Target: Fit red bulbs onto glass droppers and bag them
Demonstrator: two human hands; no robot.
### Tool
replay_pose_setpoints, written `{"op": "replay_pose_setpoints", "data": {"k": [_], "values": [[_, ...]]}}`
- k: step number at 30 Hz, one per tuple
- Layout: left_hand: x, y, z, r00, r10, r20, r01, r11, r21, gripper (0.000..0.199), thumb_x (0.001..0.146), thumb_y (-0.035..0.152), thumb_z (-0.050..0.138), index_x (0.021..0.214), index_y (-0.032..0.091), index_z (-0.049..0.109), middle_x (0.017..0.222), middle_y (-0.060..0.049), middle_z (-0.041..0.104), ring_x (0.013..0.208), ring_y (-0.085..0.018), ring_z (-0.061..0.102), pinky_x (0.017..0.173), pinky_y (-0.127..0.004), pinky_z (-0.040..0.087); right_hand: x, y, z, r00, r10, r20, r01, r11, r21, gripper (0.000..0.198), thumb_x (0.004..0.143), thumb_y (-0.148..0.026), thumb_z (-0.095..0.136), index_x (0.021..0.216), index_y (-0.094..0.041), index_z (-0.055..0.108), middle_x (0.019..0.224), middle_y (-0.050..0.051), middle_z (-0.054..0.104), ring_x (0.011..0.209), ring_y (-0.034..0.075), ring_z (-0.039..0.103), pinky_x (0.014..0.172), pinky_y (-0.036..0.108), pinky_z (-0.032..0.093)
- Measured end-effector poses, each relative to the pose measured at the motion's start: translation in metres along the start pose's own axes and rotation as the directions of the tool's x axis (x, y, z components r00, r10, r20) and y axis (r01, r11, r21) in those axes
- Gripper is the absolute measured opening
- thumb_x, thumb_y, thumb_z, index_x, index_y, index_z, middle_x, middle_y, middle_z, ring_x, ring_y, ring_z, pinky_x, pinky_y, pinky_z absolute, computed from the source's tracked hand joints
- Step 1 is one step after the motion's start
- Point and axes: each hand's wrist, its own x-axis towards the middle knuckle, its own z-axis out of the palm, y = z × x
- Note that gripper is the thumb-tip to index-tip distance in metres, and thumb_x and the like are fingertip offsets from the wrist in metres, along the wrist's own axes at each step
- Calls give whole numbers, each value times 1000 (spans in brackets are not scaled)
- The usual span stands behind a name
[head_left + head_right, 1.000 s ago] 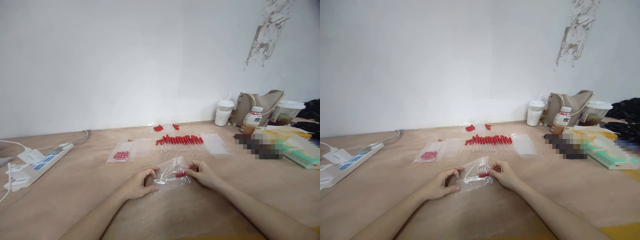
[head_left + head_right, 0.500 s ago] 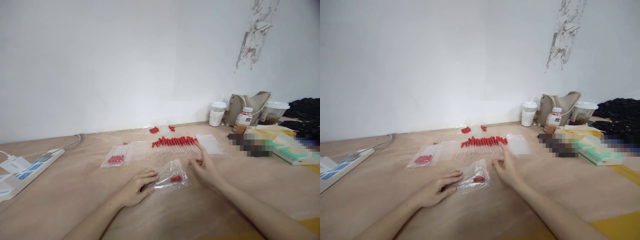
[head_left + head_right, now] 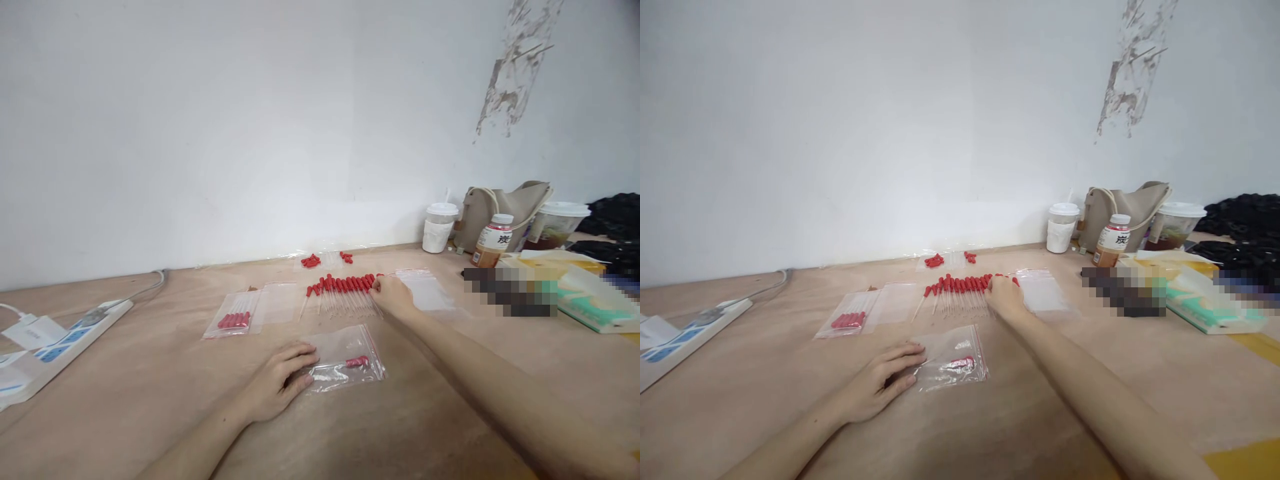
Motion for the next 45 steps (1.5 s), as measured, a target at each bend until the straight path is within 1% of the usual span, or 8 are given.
{"op": "replay_pose_setpoints", "data": {"k": [14, 19, 23, 25, 28, 32, 37, 45], "values": [[1, 1, 0, 1000, -1, -19, 1, 1000, -12, 33, 86, 30, 44, 118, 27, 50, 122, -4, 49, 114, -21, 42, 96, -38, 35, 28, -13, 16, 981, 166, 97, -166, 986, -6, 26, 64, -17, 54, 88, -12, 62, 91, 18, 61, 86, 28, 58, 66, 32, 43], [0, 1, 0, 1000, 0, -16, 0, 1000, -10, 32, 86, 30, 44, 117, 27, 50, 123, -3, 49, 114, -20, 42, 97, -38, 34, 27, -4, -5, 984, 96, 147, -117, 983, 144, 18, 70, -26, 50, 73, -11, 60, 77, 14, 61, 76, 24, 57, 59, 28, 40], [1, 1, 1, 1000, 0, -13, 0, 1000, 2, 33, 86, 31, 43, 118, 27, 50, 122, -4, 49, 114, -21, 42, 96, -39, 35, 4, 12, -22, 973, -35, 228, -41, 946, 322, 31, 78, -37, 39, 65, -14, 54, 59, 4, 55, 53, 12, 50, 50, 23, 36], [1, 1, 1, 1000, 1, -14, -1, 1000, -2, 33, 86, 30, 44, 118, 27, 50, 122, -4, 49, 114, -20, 42, 96, -38, 35, -14, 21, -24, 970, -98, 223, -24, 872, 488, 30, 79, -41, 37, 76, -15, 52, 60, 1, 53, 48, 9, 45, 47, 22, 36], [1, 1, 1, 1000, -4, -14, 4, 1000, -3, 33, 85, 30, 45, 117, 27, 50, 123, -3, 49, 114, -20, 42, 97, -38, 34, -41, 32, -19, 973, -141, 185, -65, 599, 798, 47, 68, -42, 54, 105, -18, 38, 64, -3, 52, 45, 7, 43, 44, 21, 35], [1, 1, 0, 1000, -18, -8, 18, 1000, 9, 33, 85, 30, 45, 118, 27, 50, 123, -3, 49, 114, -20, 42, 97, -37, 35, -66, 36, -5, 981, -43, 189, -164, 340, 926, 67, 65, -41, 59, 117, -23, 21, 61, -7, 51, 41, 7, 45, 41, 20, 35], [1, 2, -1, 1000, -22, -4, 22, 999, 23, 33, 86, 32, 44, 118, 26, 50, 123, -4, 49, 113, -21, 43, 96, -39, 36, -79, 25, 6, 970, 93, 223, -237, 178, 955, 59, 64, -39, 63, 105, -25, 22, 58, -8, 52, 43, 11, 52, 41, 21, 41], [1, 3, 0, 1000, -25, -8, 25, 999, 19, 32, 86, 32, 43, 117, 26, 50, 122, -4, 50, 113, -20, 43, 96, -38, 35, -86, 15, 4, 867, -53, 495, -497, -68, 865, 20, 75, -34, 53, 74, -20, 39, 58, 0, 57, 57, 15, 61, 58, 29, 49]]}}
